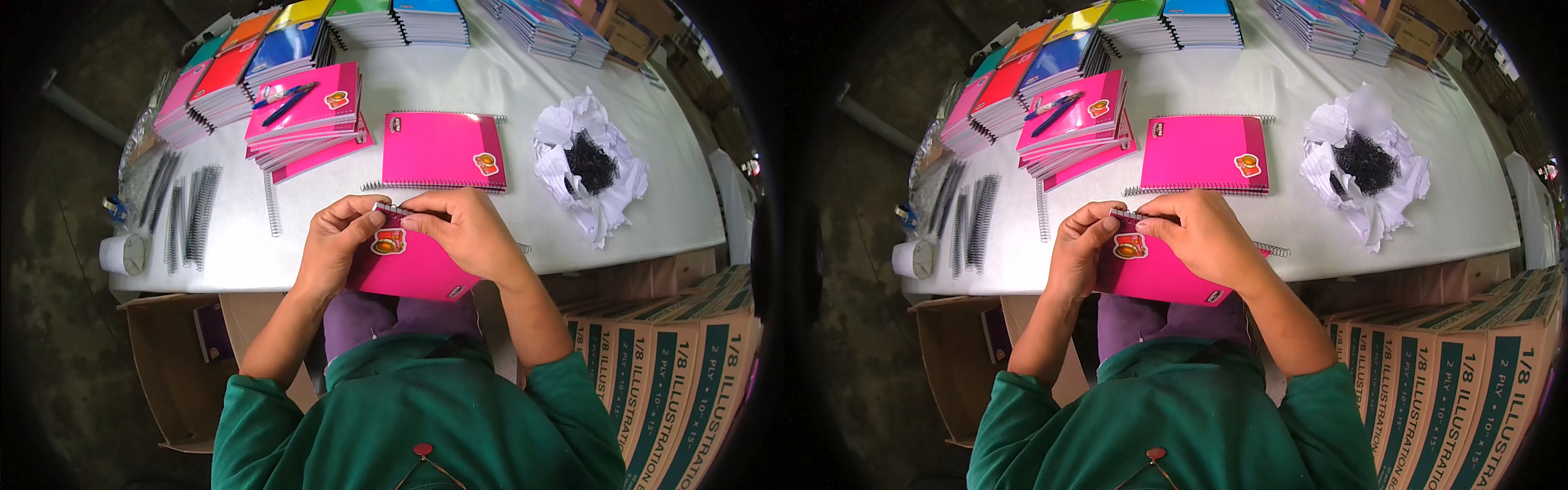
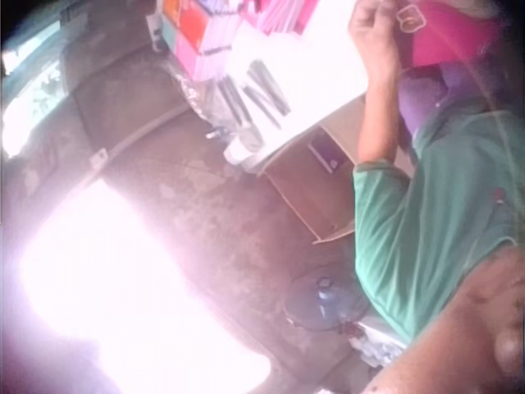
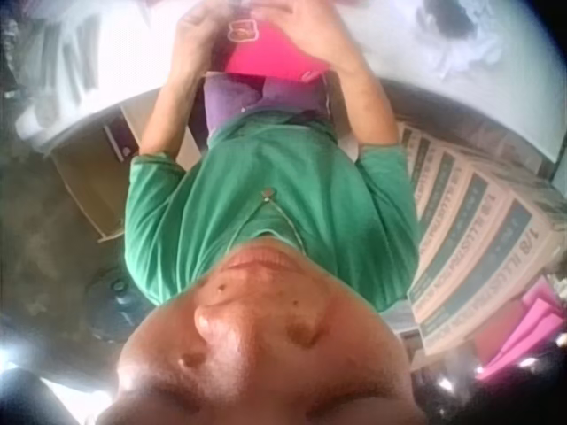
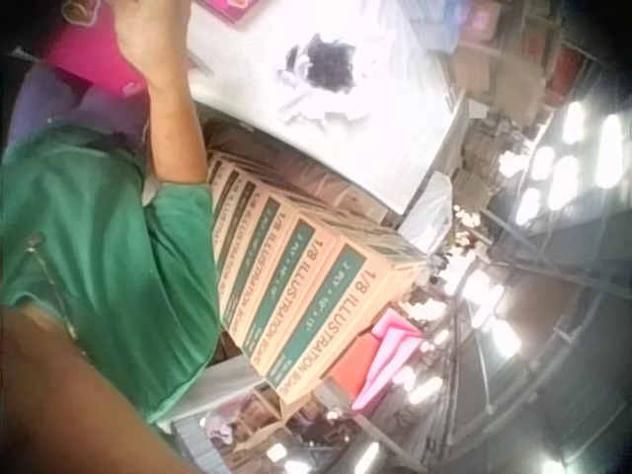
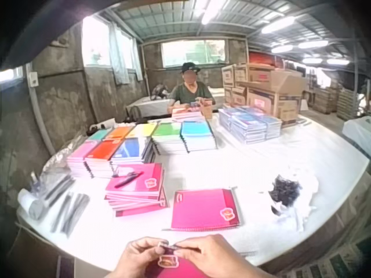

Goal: The person takes a notebook cover from a cardboard box, places it on a stack of paper, and manually rotates a spiral binding wire through the punched holes to assemble the notebook.

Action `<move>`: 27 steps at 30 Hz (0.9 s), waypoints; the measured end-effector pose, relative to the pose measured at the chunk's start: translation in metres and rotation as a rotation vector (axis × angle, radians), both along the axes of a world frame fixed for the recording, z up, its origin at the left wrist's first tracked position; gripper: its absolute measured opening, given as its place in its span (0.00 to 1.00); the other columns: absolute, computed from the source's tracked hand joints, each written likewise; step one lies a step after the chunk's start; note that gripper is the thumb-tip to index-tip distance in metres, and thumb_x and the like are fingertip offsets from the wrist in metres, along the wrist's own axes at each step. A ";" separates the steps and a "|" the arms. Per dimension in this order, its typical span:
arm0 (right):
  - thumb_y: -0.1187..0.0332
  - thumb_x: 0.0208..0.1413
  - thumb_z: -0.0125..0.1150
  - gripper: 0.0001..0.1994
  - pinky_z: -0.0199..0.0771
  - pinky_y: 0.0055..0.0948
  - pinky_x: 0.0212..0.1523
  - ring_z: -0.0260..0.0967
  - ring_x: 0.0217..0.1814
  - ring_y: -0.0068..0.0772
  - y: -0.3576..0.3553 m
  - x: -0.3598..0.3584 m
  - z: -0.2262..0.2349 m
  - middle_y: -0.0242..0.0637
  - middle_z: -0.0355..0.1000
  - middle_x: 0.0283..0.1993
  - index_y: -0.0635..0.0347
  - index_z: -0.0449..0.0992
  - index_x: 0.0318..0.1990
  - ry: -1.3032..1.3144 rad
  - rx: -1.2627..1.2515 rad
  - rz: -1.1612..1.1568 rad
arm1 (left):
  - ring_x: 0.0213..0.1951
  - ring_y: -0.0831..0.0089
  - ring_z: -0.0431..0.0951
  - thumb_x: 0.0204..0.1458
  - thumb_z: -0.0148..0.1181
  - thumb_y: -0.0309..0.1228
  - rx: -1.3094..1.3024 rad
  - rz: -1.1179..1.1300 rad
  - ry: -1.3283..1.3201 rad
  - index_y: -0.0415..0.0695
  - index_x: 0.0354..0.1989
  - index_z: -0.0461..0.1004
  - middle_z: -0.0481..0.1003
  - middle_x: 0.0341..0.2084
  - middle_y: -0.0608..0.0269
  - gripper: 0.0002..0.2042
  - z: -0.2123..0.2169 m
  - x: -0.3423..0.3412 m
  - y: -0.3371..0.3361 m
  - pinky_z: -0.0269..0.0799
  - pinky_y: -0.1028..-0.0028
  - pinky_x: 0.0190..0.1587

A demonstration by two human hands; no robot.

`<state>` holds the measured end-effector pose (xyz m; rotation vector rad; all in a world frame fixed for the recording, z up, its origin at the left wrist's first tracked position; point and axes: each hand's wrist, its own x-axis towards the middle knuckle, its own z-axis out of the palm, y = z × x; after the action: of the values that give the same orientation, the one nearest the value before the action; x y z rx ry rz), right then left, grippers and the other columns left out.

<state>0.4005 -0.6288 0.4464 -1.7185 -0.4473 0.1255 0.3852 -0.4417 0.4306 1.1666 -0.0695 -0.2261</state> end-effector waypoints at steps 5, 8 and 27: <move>0.82 0.42 0.65 0.06 0.71 0.19 0.32 0.70 0.30 0.18 0.004 -0.005 0.010 0.34 0.73 0.27 0.67 0.73 0.28 0.042 0.057 -0.054 | 0.33 0.81 0.73 0.49 0.56 0.22 -0.028 -0.049 -0.047 0.39 0.34 0.74 0.75 0.30 0.65 0.04 0.004 0.000 0.002 0.70 0.79 0.39; 0.83 0.40 0.66 0.08 0.70 0.18 0.30 0.70 0.29 0.17 0.005 -0.008 0.010 0.31 0.73 0.26 0.67 0.72 0.27 0.122 0.100 -0.016 | 0.31 0.83 0.71 0.47 0.56 0.20 0.002 -0.118 -0.119 0.39 0.32 0.73 0.73 0.28 0.67 0.04 0.001 0.008 0.007 0.67 0.81 0.36; 0.52 0.58 0.47 0.20 0.44 0.51 0.61 0.49 0.67 0.46 -0.046 0.084 -0.109 0.43 0.60 0.61 0.47 0.69 0.55 -0.532 -0.826 -0.612 | 0.47 0.52 0.68 0.50 0.54 0.31 1.385 0.596 -0.506 0.41 0.51 0.66 0.67 0.42 0.48 0.19 -0.076 0.117 -0.050 0.64 0.61 0.46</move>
<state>0.4842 -0.6748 0.3377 -2.6375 -0.2331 -0.6942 0.5025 -0.4917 0.3543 2.5273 0.0052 0.6814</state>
